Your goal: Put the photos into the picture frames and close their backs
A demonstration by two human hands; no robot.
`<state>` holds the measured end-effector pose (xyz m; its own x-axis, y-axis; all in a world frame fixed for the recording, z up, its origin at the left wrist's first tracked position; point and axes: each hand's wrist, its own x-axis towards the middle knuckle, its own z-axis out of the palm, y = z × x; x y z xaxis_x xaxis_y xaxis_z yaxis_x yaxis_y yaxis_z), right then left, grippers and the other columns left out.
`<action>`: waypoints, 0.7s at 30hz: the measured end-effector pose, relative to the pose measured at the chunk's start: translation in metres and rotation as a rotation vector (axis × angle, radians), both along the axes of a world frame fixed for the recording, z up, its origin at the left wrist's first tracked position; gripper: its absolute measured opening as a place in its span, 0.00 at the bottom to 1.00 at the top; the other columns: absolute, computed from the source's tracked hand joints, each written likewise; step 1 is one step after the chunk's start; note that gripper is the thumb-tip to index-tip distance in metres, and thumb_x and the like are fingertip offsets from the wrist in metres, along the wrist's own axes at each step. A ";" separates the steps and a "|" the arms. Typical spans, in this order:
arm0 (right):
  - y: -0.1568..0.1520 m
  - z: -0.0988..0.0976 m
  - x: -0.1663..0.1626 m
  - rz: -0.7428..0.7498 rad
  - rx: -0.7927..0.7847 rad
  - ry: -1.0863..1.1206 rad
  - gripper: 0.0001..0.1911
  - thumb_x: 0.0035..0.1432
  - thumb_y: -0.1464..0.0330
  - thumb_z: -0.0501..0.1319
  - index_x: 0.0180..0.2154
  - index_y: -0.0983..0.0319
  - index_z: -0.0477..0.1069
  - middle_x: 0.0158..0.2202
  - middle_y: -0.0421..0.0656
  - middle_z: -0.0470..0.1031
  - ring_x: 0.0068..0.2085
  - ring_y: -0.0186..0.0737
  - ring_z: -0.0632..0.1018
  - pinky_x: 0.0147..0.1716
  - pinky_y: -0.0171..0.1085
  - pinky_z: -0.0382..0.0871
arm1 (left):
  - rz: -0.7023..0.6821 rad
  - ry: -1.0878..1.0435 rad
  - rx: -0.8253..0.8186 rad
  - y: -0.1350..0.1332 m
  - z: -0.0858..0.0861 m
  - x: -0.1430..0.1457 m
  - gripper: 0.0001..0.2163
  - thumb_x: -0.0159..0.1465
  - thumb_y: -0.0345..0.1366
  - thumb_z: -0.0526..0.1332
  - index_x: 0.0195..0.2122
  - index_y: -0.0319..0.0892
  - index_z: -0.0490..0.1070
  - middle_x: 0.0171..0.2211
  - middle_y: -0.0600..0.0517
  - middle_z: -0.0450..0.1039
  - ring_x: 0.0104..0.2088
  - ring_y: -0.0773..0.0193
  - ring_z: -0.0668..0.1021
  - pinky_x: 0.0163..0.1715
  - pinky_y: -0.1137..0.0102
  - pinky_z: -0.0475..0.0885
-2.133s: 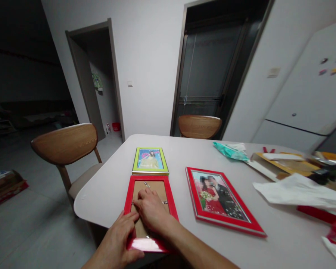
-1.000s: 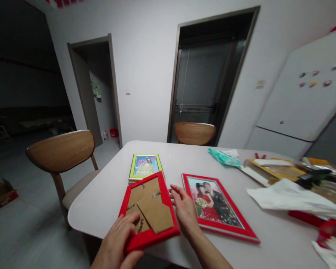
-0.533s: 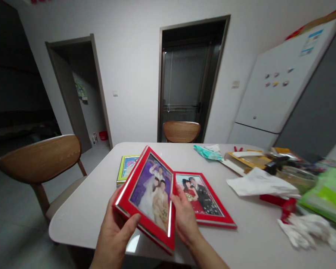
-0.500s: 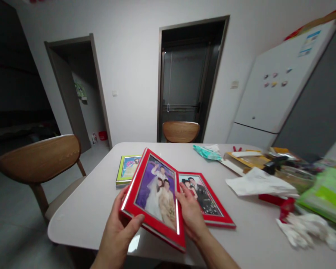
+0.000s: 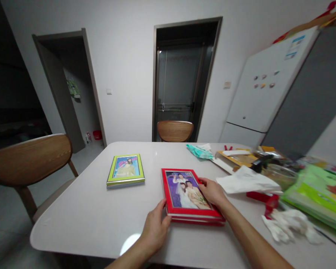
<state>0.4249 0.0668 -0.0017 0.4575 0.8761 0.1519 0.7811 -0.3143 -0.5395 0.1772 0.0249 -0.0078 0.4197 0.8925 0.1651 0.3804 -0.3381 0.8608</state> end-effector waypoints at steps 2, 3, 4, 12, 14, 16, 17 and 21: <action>0.000 0.000 -0.002 -0.007 -0.003 -0.029 0.17 0.44 0.69 0.53 0.38 0.62 0.72 0.37 0.45 0.75 0.38 0.43 0.74 0.36 0.34 0.64 | 0.002 0.044 0.024 0.004 -0.001 -0.007 0.22 0.52 0.29 0.54 0.50 0.40 0.59 0.47 0.49 0.68 0.47 0.62 0.70 0.46 0.71 0.63; 0.000 0.002 -0.004 -0.013 -0.003 -0.039 0.17 0.43 0.69 0.54 0.38 0.62 0.72 0.37 0.46 0.75 0.39 0.44 0.74 0.36 0.35 0.64 | 0.013 0.074 0.043 0.008 0.000 -0.014 0.23 0.52 0.30 0.54 0.51 0.38 0.59 0.49 0.47 0.66 0.48 0.62 0.69 0.47 0.71 0.62; -0.001 0.004 -0.009 -0.016 0.007 -0.051 0.18 0.44 0.69 0.53 0.39 0.62 0.71 0.38 0.47 0.74 0.40 0.45 0.73 0.37 0.36 0.64 | 0.032 0.105 0.067 0.015 0.002 -0.022 0.23 0.52 0.30 0.54 0.51 0.36 0.58 0.50 0.46 0.64 0.49 0.62 0.67 0.49 0.70 0.60; 0.004 0.023 -0.131 0.384 0.158 0.060 0.22 0.49 0.67 0.49 0.46 0.67 0.65 0.43 0.49 0.71 0.42 0.41 0.72 0.42 0.38 0.62 | 0.353 0.383 0.226 0.110 0.017 -0.112 0.25 0.53 0.27 0.54 0.53 0.37 0.51 0.59 0.41 0.44 0.58 0.54 0.46 0.54 0.53 0.39; 0.014 0.017 -0.165 0.446 0.121 0.194 0.23 0.48 0.67 0.51 0.46 0.68 0.65 0.43 0.50 0.71 0.41 0.41 0.72 0.42 0.37 0.63 | 0.377 0.445 0.214 0.118 0.013 -0.127 0.25 0.49 0.26 0.57 0.50 0.38 0.55 0.57 0.41 0.49 0.58 0.50 0.49 0.53 0.50 0.43; 0.027 0.009 -0.189 0.421 0.117 0.284 0.24 0.46 0.67 0.53 0.47 0.68 0.64 0.44 0.50 0.70 0.41 0.41 0.72 0.42 0.37 0.63 | 0.374 0.483 0.217 0.116 0.009 -0.134 0.22 0.47 0.25 0.58 0.46 0.38 0.59 0.55 0.42 0.54 0.57 0.51 0.52 0.53 0.54 0.47; 0.033 0.005 -0.196 0.394 0.120 0.311 0.25 0.46 0.68 0.53 0.48 0.68 0.63 0.44 0.50 0.70 0.42 0.42 0.72 0.42 0.37 0.63 | 0.367 0.492 0.226 0.112 0.008 -0.136 0.20 0.47 0.25 0.57 0.43 0.38 0.61 0.54 0.43 0.56 0.56 0.53 0.54 0.53 0.58 0.48; 0.043 -0.007 -0.205 0.294 0.113 0.391 0.29 0.48 0.67 0.51 0.53 0.71 0.55 0.42 0.53 0.71 0.41 0.44 0.73 0.39 0.39 0.65 | 0.334 0.488 0.250 0.084 0.009 -0.135 0.11 0.48 0.26 0.56 0.34 0.41 0.63 0.49 0.46 0.62 0.52 0.58 0.61 0.52 0.63 0.51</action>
